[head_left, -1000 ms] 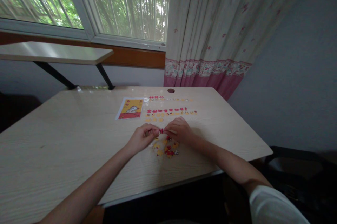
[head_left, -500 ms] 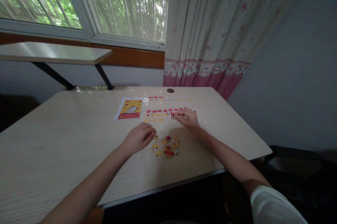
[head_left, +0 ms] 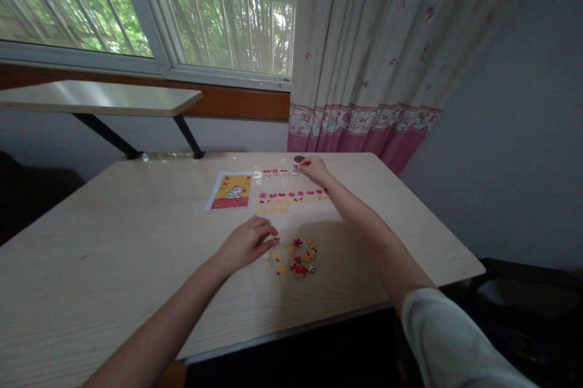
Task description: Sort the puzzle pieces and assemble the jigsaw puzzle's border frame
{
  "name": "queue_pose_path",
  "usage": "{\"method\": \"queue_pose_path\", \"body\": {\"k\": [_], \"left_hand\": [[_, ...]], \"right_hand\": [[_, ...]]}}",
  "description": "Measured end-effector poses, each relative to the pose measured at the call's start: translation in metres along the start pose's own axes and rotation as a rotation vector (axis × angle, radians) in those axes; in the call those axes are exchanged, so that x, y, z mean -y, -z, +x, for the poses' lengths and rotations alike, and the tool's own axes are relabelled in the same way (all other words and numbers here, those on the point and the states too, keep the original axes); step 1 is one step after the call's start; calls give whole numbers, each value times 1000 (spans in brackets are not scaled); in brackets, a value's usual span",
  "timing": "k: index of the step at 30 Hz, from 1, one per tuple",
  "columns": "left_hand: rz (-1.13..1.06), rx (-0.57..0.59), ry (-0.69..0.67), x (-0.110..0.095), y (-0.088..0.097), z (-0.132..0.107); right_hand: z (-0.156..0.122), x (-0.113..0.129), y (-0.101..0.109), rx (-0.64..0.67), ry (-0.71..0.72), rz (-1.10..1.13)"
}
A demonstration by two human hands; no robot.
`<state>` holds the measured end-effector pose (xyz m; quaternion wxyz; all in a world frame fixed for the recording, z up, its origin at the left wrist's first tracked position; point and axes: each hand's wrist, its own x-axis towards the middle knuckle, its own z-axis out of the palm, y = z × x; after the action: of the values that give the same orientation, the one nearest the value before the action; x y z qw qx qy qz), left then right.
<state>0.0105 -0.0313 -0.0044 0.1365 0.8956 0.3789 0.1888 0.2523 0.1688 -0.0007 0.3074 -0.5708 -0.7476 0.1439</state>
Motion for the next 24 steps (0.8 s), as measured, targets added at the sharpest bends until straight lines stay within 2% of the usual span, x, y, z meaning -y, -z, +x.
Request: {"method": "queue_pose_path", "body": {"k": [7, 11, 15, 18, 21, 24], "left_hand": [[-14, 7, 0, -5, 2, 0], [-18, 15, 10, -5, 2, 0], [-51, 32, -6, -2, 0, 0], [-85, 44, -31, 0, -1, 1], [-150, 32, -44, 1, -2, 2], [-232, 9, -19, -1, -3, 2]], "right_hand": [[17, -6, -20, 103, -73, -96], [22, -7, -19, 147, -70, -124], [19, -4, -9, 141, -46, -134], [6, 1, 2, 116, -19, -123], [-21, 7, 15, 100, 52, -107], [-62, 16, 27, 106, 261, -108]]}}
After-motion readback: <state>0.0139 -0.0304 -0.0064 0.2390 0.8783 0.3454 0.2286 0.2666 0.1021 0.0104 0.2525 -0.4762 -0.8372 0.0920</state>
